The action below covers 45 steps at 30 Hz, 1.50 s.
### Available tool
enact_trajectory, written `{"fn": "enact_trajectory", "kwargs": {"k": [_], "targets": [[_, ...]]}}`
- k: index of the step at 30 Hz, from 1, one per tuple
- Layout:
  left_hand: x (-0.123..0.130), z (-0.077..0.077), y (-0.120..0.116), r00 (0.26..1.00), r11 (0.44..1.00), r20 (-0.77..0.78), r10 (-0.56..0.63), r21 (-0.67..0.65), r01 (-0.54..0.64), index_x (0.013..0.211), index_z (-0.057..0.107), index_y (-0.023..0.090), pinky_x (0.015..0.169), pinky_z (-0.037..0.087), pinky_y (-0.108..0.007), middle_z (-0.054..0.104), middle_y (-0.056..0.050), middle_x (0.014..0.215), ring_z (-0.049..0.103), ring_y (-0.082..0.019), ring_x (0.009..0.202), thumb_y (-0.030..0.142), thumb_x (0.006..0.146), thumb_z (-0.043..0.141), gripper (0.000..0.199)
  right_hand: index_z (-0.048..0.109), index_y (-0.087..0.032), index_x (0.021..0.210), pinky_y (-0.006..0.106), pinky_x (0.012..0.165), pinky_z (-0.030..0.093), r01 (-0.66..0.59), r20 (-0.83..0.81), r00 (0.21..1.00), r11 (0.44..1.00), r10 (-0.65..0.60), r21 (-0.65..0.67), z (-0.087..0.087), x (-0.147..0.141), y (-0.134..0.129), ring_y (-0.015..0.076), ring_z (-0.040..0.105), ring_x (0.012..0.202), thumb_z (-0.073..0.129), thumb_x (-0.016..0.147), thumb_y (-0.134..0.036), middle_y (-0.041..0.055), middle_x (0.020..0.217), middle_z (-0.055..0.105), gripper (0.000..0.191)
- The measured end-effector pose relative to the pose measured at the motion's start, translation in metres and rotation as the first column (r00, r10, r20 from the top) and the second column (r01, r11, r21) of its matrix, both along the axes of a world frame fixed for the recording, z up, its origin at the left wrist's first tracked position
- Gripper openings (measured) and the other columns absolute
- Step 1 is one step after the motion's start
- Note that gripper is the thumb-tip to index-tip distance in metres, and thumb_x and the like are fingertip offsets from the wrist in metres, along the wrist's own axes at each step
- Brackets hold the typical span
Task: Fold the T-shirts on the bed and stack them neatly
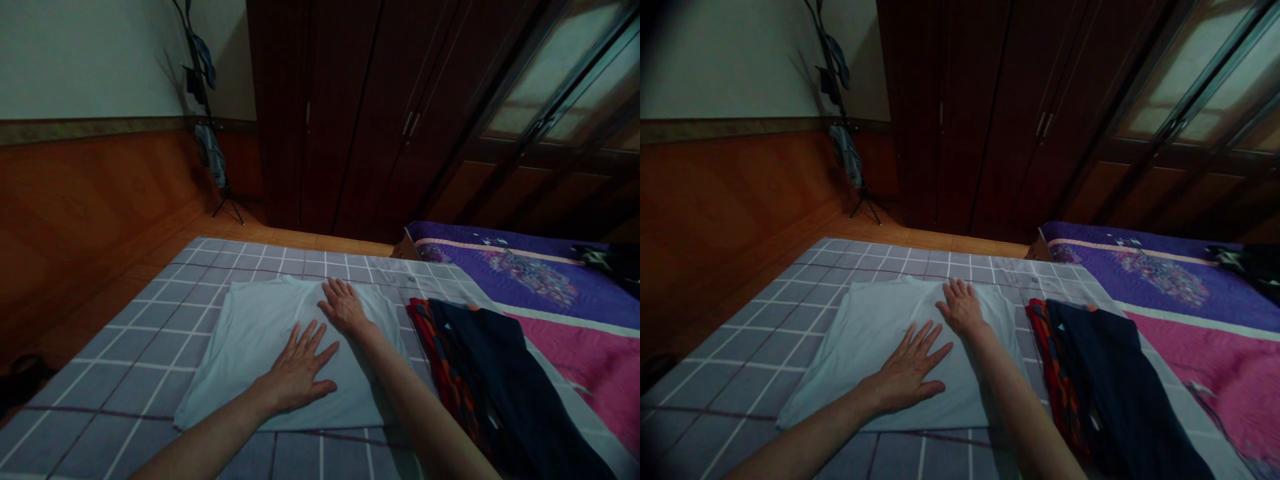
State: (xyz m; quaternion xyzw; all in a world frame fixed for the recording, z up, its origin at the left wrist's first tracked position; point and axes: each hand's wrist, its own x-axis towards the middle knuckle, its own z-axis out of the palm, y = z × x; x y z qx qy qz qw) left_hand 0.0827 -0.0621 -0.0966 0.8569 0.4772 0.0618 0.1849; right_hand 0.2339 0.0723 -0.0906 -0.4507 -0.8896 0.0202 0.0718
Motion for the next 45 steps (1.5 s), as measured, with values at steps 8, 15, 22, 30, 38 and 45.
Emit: {"fn": "enact_trajectory", "kwargs": {"k": [8, 15, 22, 30, 38, 45], "targets": [[-0.003, 0.009, 0.001, 1.000, 0.999, -0.017, 0.001, -0.044, -0.002, 0.149, 0.016, 0.029, 0.114, 0.001, -0.054, 0.003, -0.009, 0.157, -0.004, -0.029, 0.143, 0.057, 0.087, 0.047, 0.074, 0.045, -0.010, 0.134, 0.052, 0.105, 0.029, 0.229, -0.031, 0.973, 0.969, -0.227, 0.089, -0.003, 0.074, -0.037, 0.0361, 0.031, 0.133, 0.043, 0.091, -0.040, 0.0207, 0.143, 0.038, 0.053], [-0.053, 0.018, 0.036, 0.981, 0.979, -0.058, 0.184, 0.099, -0.178, 0.148, 0.024, 0.024, 0.113, 0.003, -0.054, 0.015, -0.012, 0.156, 0.005, -0.029, 0.144, 0.053, 0.092, 0.041, 0.065, 0.050, -0.009, 0.126, 0.040, 0.091, 0.045, 0.557, -0.055, 0.827, 0.829, -0.560, -0.057, -0.003, 0.144, -0.129, 0.0296, 0.055, 0.110, 0.034, 0.089, -0.049, 0.0171, 0.117, 0.058, 0.057], [-0.091, 0.013, 0.050, 0.966, 0.964, -0.010, 0.259, 0.065, -0.257, 0.146, 0.029, 0.020, 0.114, 0.008, -0.054, 0.024, -0.013, 0.154, 0.013, -0.030, 0.143, 0.052, 0.092, 0.041, 0.064, 0.057, -0.020, 0.104, 0.045, 0.075, 0.047, 0.705, 0.263, 0.707, 0.626, -0.656, -0.333, 0.021, 0.140, -0.156, 0.0343, 0.064, 0.092, 0.033, 0.086, -0.058, 0.0132, 0.103, 0.064, 0.049], [-0.144, 0.011, -0.017, 0.677, 0.785, 0.506, 0.535, 0.000, -0.620, 0.134, 0.045, 0.022, 0.106, 0.036, -0.041, 0.051, -0.011, 0.136, 0.048, -0.024, 0.125, 0.043, 0.089, 0.049, 0.050, 0.058, -0.023, 0.079, 0.041, 0.065, 0.047, 0.698, 0.167, 0.676, 0.552, -0.717, -0.456, 0.012, 0.149, -0.144, 0.0320, 0.066, 0.075, 0.043, 0.072, -0.066, 0.0083, 0.071, 0.067, 0.046], [-0.169, 0.004, -0.026, 0.104, 0.554, 0.819, 0.565, -0.283, -0.783, 0.115, 0.055, 0.013, 0.080, 0.051, -0.033, 0.068, -0.010, 0.100, 0.066, -0.020, 0.087, 0.042, 0.083, 0.058, 0.043, 0.066, -0.019, 0.089, 0.031, 0.057, 0.050, 0.553, -0.334, 0.415, 0.526, -0.846, -0.646, 0.018, 0.132, -0.137, 0.0254, 0.066, 0.068, 0.063, 0.055, -0.060, 0.0035, 0.074, 0.071, 0.053], [-0.182, 0.005, -0.023, -0.025, 0.577, 0.802, 0.597, -0.451, -0.681, 0.106, 0.059, 0.013, 0.060, 0.047, -0.023, 0.069, -0.007, 0.088, 0.063, -0.014, 0.068, 0.040, 0.080, 0.061, 0.037, 0.066, -0.019, 0.090, 0.029, 0.047, 0.042, 0.402, -0.425, 0.725, 0.834, -0.542, -0.377, 0.072, 0.021, -0.096, 0.0194, 0.056, 0.048, 0.053, 0.069, -0.048, 0.0000, 0.055, 0.062, 0.038]]}}
